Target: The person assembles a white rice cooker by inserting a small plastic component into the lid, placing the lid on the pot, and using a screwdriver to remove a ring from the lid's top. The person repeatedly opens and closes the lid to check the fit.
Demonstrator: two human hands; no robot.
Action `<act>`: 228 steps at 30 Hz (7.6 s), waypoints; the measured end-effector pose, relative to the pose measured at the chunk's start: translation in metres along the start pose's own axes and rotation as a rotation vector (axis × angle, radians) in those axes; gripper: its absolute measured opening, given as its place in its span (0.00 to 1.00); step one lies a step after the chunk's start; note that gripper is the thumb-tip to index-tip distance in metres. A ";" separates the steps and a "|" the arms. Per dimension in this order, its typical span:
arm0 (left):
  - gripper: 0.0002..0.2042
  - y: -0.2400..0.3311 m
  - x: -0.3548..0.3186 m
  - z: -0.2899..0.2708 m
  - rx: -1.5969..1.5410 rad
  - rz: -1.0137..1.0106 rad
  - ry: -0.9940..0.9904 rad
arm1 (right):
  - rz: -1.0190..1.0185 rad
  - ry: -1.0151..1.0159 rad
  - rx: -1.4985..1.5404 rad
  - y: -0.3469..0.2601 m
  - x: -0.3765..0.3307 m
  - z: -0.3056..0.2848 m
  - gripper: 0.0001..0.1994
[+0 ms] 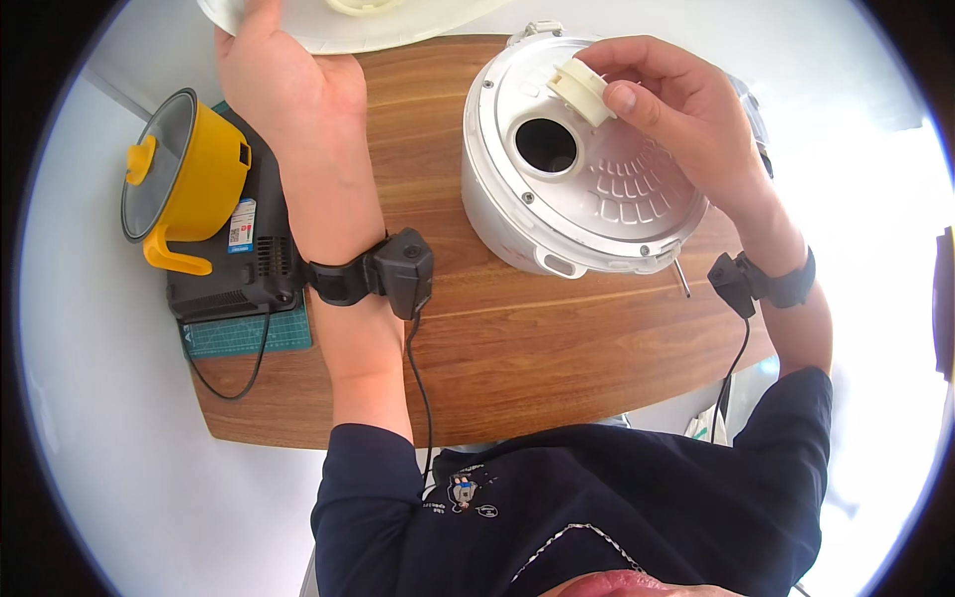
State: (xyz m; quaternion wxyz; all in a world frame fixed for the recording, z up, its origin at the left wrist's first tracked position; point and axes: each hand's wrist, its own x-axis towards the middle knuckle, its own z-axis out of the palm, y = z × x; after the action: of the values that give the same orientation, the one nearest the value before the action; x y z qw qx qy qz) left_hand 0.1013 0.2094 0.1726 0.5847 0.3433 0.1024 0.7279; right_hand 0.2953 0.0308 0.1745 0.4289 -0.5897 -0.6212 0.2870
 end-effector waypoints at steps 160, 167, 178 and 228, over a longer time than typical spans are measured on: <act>0.18 -0.011 -0.024 0.024 -0.117 0.102 -0.089 | -0.174 0.027 0.402 -0.019 -0.007 0.015 0.25; 0.17 -0.007 -0.033 0.030 -0.095 0.056 -0.038 | -0.263 0.046 0.303 -0.017 0.001 0.012 0.24; 0.17 0.003 -0.047 0.044 -0.135 0.046 0.021 | -0.306 0.587 -0.113 -0.073 0.021 0.048 0.20; 0.17 -0.005 -0.038 0.031 -0.120 0.082 -0.020 | -0.203 -0.088 -0.372 -0.021 -0.007 0.021 0.14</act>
State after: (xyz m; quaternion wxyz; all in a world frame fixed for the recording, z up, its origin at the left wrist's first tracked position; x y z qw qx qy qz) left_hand 0.1276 0.1684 0.1781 0.5750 0.3188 0.0384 0.7525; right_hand 0.2660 0.0240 0.1815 0.3120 -0.5802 -0.7376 0.1483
